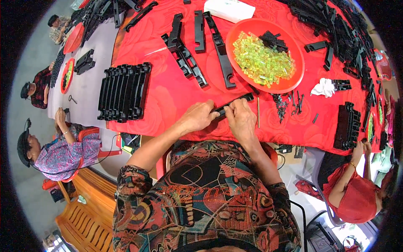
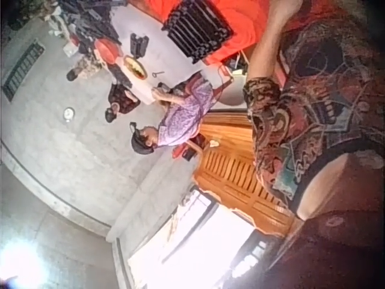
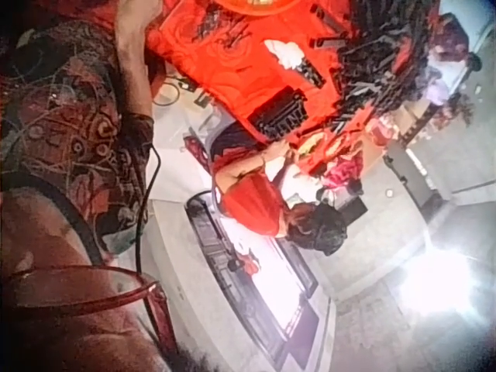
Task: The person assembles plastic components on a table by inserting small plastic pieces and pins into black frames by hand.
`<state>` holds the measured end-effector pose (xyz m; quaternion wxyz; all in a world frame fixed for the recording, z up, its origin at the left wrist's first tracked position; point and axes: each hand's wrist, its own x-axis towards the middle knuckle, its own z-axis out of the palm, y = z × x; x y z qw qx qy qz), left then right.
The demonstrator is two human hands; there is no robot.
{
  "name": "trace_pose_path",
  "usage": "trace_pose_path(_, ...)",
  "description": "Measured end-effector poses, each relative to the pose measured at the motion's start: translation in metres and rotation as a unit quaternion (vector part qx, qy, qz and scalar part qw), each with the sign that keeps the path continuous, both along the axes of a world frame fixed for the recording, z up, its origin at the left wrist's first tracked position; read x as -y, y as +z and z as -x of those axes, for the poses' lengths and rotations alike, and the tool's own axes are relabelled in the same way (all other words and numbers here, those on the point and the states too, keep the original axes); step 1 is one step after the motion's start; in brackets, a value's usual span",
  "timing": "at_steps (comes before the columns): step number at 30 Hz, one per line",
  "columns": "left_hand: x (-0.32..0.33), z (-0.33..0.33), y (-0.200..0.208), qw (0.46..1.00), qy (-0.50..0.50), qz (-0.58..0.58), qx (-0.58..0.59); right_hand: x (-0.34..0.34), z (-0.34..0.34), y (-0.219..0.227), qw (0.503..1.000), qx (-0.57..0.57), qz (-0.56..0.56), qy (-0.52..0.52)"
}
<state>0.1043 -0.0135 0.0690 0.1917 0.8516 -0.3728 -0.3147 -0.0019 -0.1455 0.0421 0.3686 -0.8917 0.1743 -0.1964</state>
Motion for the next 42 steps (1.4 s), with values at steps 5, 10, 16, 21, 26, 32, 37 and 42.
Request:
trace_pose_path(5,-0.003,0.002,-0.01,0.995,0.067,0.008,-0.072,0.0,0.0,-0.001,1.0,-0.031,-0.003,0.006)
trace_pose_path(10,-0.004,0.002,-0.011,0.994,0.082,0.021,-0.068,-0.003,-0.001,-0.001,1.0,-0.005,-0.012,0.003)
trace_pose_path(16,-0.007,0.003,-0.021,0.988,0.119,0.041,-0.085,-0.006,-0.003,0.003,0.999,0.02,-0.032,-0.011)
trace_pose_path(21,-0.006,0.004,-0.021,0.985,0.141,0.05,-0.081,-0.007,-0.003,0.006,0.999,0.019,-0.035,-0.014)
trace_pose_path(26,-0.004,0.002,-0.025,0.986,0.134,0.058,-0.081,-0.007,-0.005,0.005,0.999,0.017,-0.029,-0.018)
trace_pose_path(32,0.001,-0.003,-0.018,0.987,0.126,-0.001,-0.1,-0.007,-0.007,0.005,1.0,0.006,0.012,-0.006)
trace_pose_path(37,0.006,0.0,-0.013,0.995,0.093,0.001,-0.028,-0.005,-0.005,0.001,0.999,0.021,0.014,-0.027)
trace_pose_path(42,0.009,-0.004,0.0,0.996,0.08,-0.01,-0.026,-0.002,0.0,0.003,0.999,0.033,0.006,-0.018)
